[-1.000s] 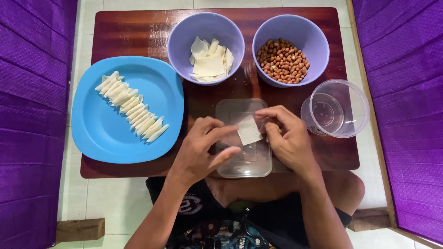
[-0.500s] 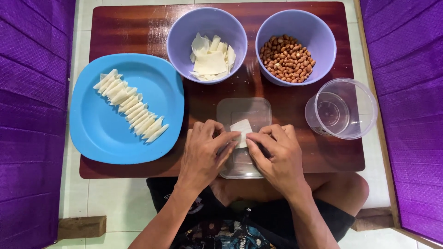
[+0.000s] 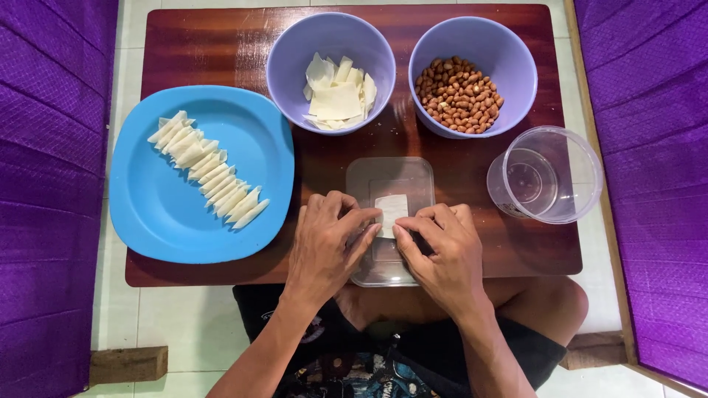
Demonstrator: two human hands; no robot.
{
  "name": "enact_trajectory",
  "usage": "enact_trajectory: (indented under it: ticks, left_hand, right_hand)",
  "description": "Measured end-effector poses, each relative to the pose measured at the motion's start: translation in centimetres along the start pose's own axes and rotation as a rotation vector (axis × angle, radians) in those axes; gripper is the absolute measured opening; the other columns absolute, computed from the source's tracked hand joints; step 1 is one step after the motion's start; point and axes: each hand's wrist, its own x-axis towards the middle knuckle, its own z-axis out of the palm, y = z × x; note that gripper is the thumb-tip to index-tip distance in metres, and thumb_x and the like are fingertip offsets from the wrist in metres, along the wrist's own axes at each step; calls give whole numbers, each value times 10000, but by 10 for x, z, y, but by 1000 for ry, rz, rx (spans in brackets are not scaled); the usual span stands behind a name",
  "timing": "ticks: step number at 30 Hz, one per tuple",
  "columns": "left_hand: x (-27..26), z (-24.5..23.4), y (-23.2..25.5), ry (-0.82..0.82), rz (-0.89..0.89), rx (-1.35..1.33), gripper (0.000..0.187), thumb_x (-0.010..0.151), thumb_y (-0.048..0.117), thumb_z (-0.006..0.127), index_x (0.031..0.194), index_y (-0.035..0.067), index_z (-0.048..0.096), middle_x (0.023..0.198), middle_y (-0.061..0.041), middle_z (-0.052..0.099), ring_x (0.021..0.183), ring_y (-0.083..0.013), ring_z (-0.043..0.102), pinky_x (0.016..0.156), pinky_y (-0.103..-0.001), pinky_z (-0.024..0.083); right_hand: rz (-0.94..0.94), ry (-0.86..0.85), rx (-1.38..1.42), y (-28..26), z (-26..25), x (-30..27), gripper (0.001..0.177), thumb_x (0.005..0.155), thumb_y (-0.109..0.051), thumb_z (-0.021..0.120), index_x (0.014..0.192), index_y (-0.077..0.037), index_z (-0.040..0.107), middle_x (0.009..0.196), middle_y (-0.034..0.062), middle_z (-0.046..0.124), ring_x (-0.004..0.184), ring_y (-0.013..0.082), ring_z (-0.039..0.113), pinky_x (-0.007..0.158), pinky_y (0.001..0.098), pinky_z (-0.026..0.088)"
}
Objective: Wrapping individual peanuts in small squares of dough and rolling them into cylinders to prepare snacks.
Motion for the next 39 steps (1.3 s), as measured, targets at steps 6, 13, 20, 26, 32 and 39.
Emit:
enact_trajectory:
  ticks: [6, 13, 20, 26, 32, 39]
  left_hand:
    - [0, 0, 0, 18, 1, -6, 136, 975, 327, 684, 1047, 231, 748, 902, 12, 505, 823, -207, 513, 692, -343, 415]
    - [-2, -3, 2, 86, -37, -80, 141, 962, 298, 700, 1062, 222, 762, 891, -2, 535, 800, -222, 549, 699, -343, 456]
    - [-1, -8, 11, 189, -126, -266, 119, 973, 203, 691, 1043, 159, 777, 730, -15, 475, 656, -204, 542, 633, -316, 496]
    - [-2, -10, 15, 249, -194, -414, 139, 950, 132, 700, 1047, 93, 792, 470, 5, 351, 428, -123, 416, 467, -262, 445]
    - [-3, -9, 15, 239, -207, -422, 142, 943, 131, 692, 1031, 96, 797, 389, 18, 324, 376, -93, 346, 410, -237, 378]
    - [0, -11, 20, 265, -218, -431, 158, 950, 126, 672, 1046, 86, 792, 436, -75, 527, 388, -151, 464, 428, -285, 442]
  right_hand:
    - [8, 4, -5, -2, -1, 1, 57, 948, -232, 761, 971, -186, 786, 815, 16, 631, 825, 236, 591, 757, 339, 511]
    - [9, 48, 38, -8, -4, 2, 68, 961, -205, 744, 992, -164, 789, 798, 32, 660, 801, 248, 612, 768, 349, 525]
    - [31, 126, 105, -11, -7, 2, 72, 970, -139, 735, 1011, -126, 792, 791, 44, 678, 774, 255, 617, 740, 353, 518]
    - [68, 193, 145, -13, -8, 1, 75, 967, -111, 739, 1011, -102, 799, 749, 53, 664, 725, 243, 607, 711, 344, 520]
    - [69, 199, 153, -14, -9, 1, 79, 969, -112, 738, 1012, -91, 801, 747, 71, 668, 709, 257, 611, 692, 357, 519]
    - [64, 200, 146, -16, -9, 1, 83, 972, -117, 736, 1016, -87, 799, 753, 76, 674, 707, 264, 617, 689, 360, 519]
